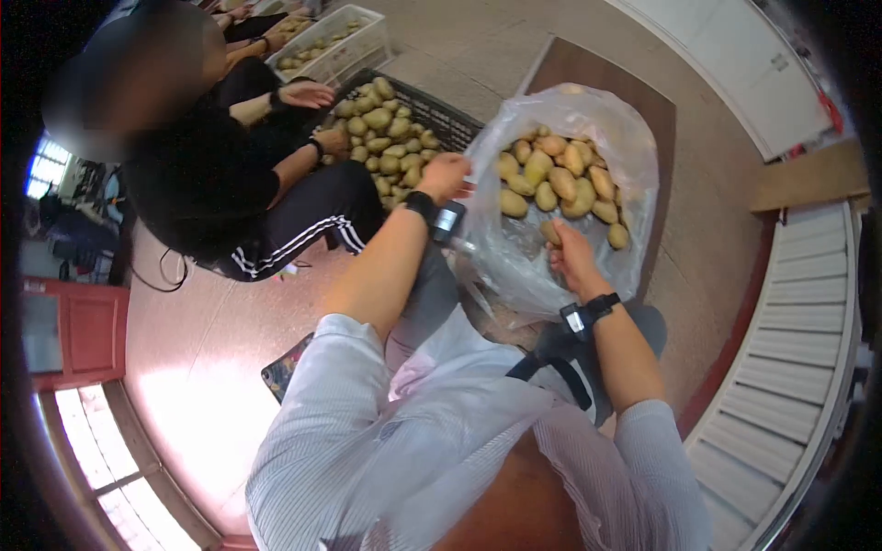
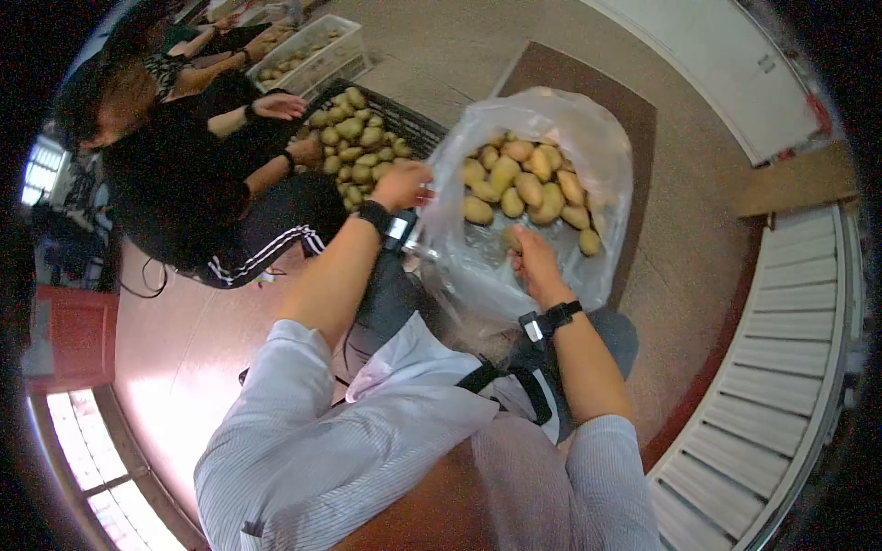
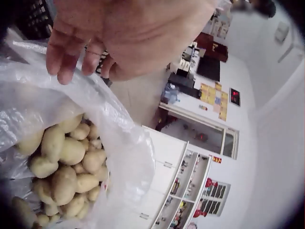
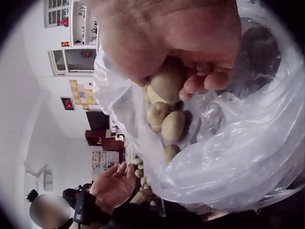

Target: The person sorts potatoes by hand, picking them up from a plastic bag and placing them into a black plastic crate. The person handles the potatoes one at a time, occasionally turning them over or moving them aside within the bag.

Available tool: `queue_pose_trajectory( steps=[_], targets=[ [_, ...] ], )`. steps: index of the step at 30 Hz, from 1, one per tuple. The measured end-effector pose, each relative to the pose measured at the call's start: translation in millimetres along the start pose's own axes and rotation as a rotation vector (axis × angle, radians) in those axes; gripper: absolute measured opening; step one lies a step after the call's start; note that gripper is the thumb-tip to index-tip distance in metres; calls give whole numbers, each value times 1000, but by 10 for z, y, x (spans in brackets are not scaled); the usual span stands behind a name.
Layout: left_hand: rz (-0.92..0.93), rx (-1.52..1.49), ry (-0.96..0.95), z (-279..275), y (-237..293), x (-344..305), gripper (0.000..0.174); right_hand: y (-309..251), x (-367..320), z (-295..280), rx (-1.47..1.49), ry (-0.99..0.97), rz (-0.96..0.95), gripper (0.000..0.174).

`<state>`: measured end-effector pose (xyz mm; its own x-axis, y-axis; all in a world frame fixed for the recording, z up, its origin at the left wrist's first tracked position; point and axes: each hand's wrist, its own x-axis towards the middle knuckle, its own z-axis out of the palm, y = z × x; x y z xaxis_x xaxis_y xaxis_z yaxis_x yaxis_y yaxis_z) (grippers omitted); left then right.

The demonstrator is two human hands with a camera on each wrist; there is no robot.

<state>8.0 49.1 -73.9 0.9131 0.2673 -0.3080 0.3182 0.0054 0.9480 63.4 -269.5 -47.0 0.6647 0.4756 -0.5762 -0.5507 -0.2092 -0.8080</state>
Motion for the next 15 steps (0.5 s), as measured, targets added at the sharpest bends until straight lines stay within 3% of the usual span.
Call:
queue_pose_trajectory(
  steps=[1, 3, 10, 12, 13, 15],
  targets=[
    [-161, -280, 72, 190, 329, -190, 27, -79, -39, 86, 15, -22, -6, 36],
    [-129, -262, -11, 323, 333, -174, 36, -175, -41, 232, -2, -64, -34, 36],
    [-129, -164, -187, 646, 623, -441, 38, -434, -77, 593, -2, -159, 20, 39],
    [-105, -121, -376, 654, 645, -456, 42, -417, -10, 616, -31, -168, -8, 39],
    [-257, -226, -369, 672, 716, -491, 43, -418, 18, 622, -56, -166, -35, 39],
    [-291, -308, -406, 624, 544, -310, 42, -415, 20, 679, -78, -144, -85, 41]
  ],
)
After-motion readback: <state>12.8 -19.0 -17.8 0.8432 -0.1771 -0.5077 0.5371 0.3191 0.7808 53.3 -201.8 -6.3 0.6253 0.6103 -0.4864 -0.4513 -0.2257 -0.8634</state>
